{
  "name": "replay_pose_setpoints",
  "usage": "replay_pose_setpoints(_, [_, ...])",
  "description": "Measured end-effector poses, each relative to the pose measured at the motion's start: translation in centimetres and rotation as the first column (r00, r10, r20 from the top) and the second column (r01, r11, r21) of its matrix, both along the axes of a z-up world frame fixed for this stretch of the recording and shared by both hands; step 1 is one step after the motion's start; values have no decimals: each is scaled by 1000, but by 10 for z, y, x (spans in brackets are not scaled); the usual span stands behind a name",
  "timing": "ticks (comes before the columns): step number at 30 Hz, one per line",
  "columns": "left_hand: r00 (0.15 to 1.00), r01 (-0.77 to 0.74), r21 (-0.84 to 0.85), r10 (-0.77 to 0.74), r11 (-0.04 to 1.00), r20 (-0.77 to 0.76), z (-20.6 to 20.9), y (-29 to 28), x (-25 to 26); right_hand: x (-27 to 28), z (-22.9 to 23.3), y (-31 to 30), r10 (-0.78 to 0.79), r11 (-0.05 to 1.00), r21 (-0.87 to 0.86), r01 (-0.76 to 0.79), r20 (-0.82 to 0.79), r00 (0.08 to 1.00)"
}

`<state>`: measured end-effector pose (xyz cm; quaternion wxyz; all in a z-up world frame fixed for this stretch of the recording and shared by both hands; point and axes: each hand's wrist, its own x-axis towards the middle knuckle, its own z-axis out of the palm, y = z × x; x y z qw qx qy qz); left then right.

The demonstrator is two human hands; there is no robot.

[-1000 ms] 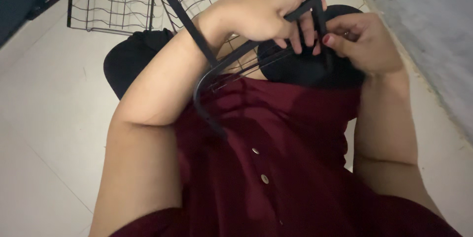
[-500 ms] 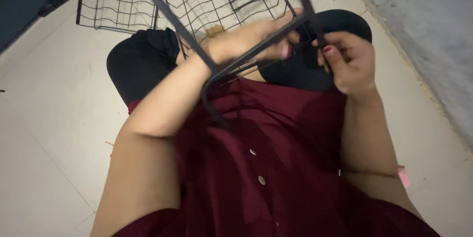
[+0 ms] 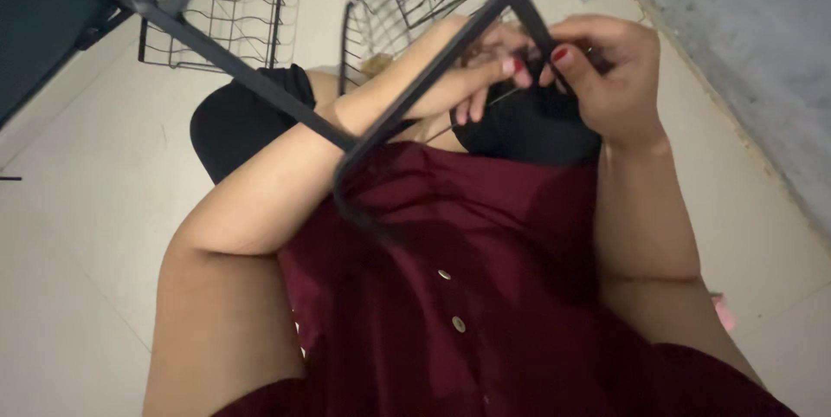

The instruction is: The person assembles a black wire rack by connecting metal frame pieces and inserting small plastic connectors. They handle the frame components and a plastic bag of parts while sitting on the floor.

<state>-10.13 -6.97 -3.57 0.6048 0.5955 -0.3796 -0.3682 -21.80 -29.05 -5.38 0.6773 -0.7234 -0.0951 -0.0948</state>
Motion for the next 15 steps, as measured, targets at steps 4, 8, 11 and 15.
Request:
replay_pose_setpoints(4, [996, -74, -66, 71, 995, -46, 3, -5, 8, 23, 15, 10, -12, 999, -35, 16, 92, 996])
replay_pose_setpoints(8, [995, -94, -51, 92, 994, -42, 1, 0, 11, 30, 25, 16, -80, 995, -64, 82, 37, 996])
replay_pose_setpoints(11, [986, -142, -44, 138, 989, -94, -8, 1, 3, 33, 20, 18, -34, 999, 37, 29, 150, 988])
replay_pose_setpoints(15, [976, -160, -121, 139, 980, -168, -28, 3, -12, 25, 2, 15, -73, 997, -22, 78, 177, 982])
